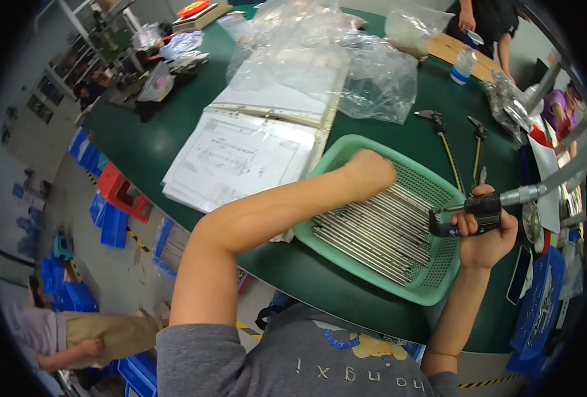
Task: The person picks up metal rods from a green basket and measures them using a digital caliper. They handle the rods one by one, adjusting the caliper jaws to fit the rod diameter and reading the digital display. The person occasionally places the measured rods back into the basket or onto the table.
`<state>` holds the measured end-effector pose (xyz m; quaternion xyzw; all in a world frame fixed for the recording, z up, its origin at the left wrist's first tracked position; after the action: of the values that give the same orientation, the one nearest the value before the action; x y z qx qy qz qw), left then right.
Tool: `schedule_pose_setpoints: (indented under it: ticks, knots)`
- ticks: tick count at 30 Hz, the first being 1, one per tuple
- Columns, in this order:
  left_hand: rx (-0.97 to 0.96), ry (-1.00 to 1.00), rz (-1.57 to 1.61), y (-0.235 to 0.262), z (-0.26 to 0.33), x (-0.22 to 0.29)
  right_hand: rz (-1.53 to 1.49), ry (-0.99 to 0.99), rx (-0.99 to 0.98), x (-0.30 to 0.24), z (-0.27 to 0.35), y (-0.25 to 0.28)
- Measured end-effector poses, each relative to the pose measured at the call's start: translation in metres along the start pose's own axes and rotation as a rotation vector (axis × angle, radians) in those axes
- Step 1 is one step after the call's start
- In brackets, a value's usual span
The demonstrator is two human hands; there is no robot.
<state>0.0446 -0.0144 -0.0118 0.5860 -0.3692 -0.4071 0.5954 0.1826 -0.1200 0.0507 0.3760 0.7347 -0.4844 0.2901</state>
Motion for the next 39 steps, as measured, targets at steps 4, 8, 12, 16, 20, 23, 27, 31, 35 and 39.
schedule_pose_setpoints:
  ticks: [4,8,12,16,20,23,27,31,35,39]
  knots:
    - [0.24,0.06,0.427,0.048,0.011,-0.015,0.048,0.041,0.026,-0.016,-0.006,-0.008]
    - [0.254,0.039,1.354,0.066,-0.011,-0.018,0.055,0.043,0.099,-0.026,-0.018,-0.013]
    - [0.142,-0.155,1.912,0.058,-0.019,-0.009,0.037,0.053,0.167,-0.02,-0.028,-0.001]
    - [0.043,-0.222,1.975,0.042,-0.023,0.007,0.029,0.066,0.191,-0.001,-0.027,0.016]
    - [-0.014,-0.256,1.947,0.035,-0.023,0.012,0.01,0.098,0.148,0.007,-0.026,0.022]
    - [-0.012,-0.273,1.941,0.03,-0.025,0.02,-0.024,0.093,0.185,0.014,-0.025,0.021]
    - [0.012,-0.251,2.043,0.031,-0.023,0.028,-0.078,0.043,0.178,0.018,-0.023,0.026]
    - [-0.022,-0.32,2.149,0.028,-0.024,0.027,-0.117,-0.019,0.165,0.02,-0.018,0.027]
    - [-0.019,-0.23,2.13,0.024,-0.025,0.03,-0.245,0.012,0.225,0.021,-0.018,0.025]
    - [-0.033,-0.217,2.141,0.022,-0.025,0.031,-0.241,0.018,0.214,0.021,-0.015,0.026]
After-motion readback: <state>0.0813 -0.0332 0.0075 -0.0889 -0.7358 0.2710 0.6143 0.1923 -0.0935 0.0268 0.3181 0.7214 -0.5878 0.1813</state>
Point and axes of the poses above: each hand's wrist, its own z-axis away from the middle knuckle, its own y-axis out of the back of the hand, x = y × z, the point moved 6 cm from there along -z, towards the middle knuckle, and after that the axes turned 15 degrees about -x, right-handed, at the moved point
